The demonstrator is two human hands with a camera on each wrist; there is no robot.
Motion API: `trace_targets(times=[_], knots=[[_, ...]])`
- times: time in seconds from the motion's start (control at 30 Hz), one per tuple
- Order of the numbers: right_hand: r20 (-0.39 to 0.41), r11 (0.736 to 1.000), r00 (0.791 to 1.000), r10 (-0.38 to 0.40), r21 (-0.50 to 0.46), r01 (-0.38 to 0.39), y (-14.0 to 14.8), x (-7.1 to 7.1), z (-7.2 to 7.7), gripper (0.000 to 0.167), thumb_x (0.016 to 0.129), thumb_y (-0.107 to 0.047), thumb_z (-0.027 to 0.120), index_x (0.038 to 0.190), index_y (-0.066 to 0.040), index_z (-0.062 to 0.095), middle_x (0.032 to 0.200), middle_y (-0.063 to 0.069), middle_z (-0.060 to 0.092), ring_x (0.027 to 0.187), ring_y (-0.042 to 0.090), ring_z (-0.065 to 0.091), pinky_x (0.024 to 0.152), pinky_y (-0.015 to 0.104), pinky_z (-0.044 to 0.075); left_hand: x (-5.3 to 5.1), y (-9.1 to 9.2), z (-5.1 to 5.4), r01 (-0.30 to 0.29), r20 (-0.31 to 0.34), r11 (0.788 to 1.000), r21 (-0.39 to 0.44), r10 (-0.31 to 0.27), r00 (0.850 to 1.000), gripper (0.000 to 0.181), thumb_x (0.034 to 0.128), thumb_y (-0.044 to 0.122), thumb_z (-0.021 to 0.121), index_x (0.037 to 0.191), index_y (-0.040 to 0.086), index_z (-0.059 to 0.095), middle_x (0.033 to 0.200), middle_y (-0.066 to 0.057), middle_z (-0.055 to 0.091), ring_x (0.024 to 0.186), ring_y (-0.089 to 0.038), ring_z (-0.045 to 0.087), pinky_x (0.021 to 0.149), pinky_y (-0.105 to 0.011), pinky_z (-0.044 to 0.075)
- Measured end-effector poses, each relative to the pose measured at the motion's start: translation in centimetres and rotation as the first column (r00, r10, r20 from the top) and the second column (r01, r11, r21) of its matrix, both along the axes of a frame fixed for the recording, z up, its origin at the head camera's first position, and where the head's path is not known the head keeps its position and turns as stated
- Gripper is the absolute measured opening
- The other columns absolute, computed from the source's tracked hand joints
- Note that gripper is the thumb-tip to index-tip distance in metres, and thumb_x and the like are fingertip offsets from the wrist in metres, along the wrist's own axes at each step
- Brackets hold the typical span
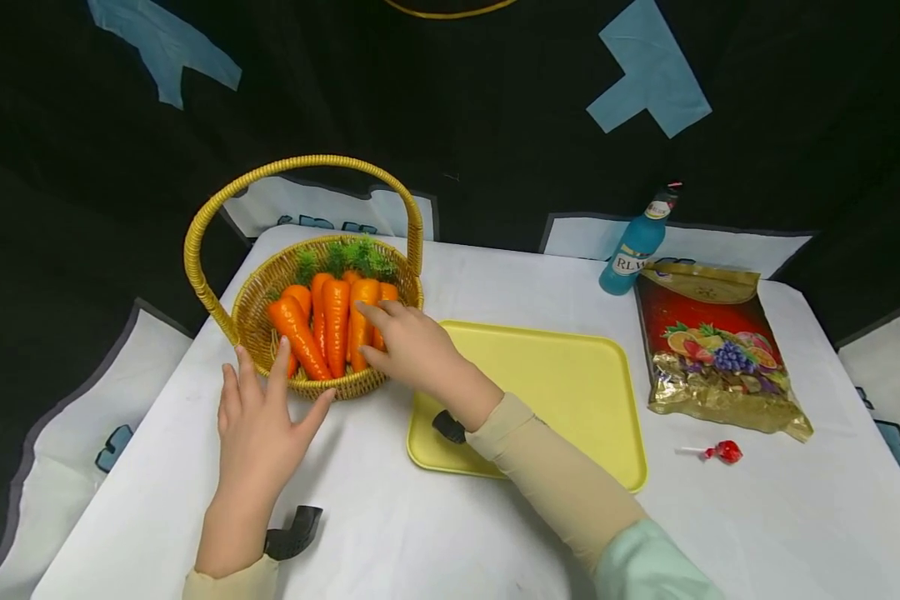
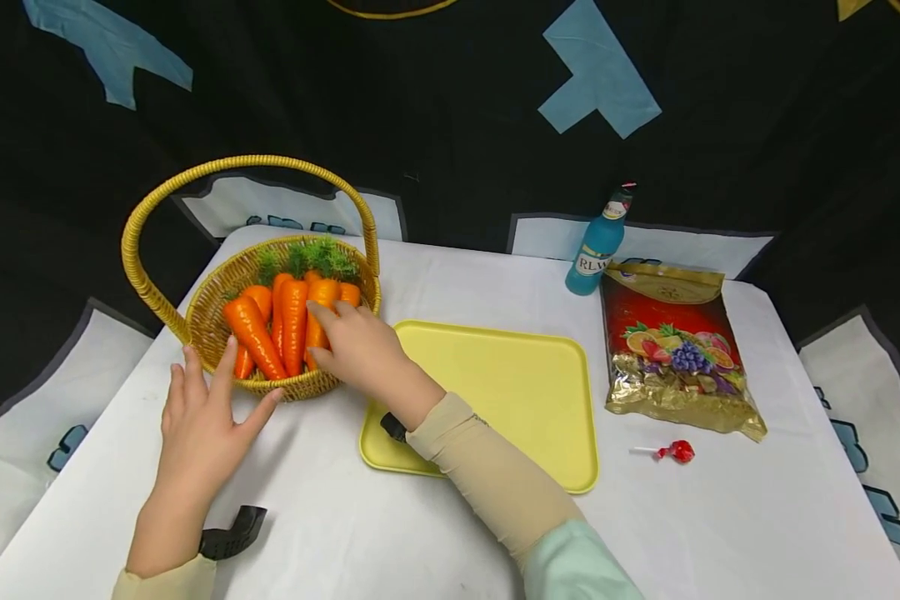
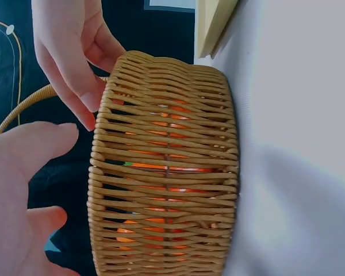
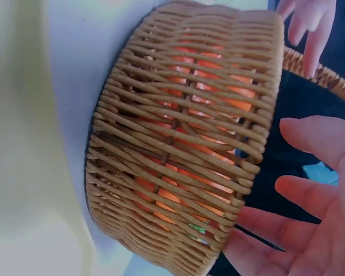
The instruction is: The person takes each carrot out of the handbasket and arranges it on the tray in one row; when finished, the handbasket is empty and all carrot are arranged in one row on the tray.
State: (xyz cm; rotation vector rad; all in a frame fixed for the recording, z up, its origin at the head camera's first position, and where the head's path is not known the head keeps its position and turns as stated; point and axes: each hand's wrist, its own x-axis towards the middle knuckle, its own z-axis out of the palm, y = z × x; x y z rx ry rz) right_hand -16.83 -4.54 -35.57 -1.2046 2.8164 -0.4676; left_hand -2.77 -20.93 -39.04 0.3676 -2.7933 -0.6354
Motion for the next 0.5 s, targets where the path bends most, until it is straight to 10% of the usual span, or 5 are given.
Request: trace_targets(times=[0.5], knots=[[0.158, 0.987, 0.978, -0.136, 0.106, 0.12, -3.9, -2.4, -1.0, 0.058, 0.095, -0.046, 0.056, 0.147, -0.026, 0.041, 0.123, 0.006, 0.063, 0.1, 0.022, 0.062, 0.072, 0.032, 0.052, -1.0, -0.6, -1.0, -0.083, 0.089, 0.972, 0.221, 0.065, 0.994, 0.096, 0.0887, 0.057, 0.06, 0.156, 0.013, 0.008, 0.154, -0.033, -0.001, 0.135, -0.057, 0.013, 0.101, -0.071, 0.02]])
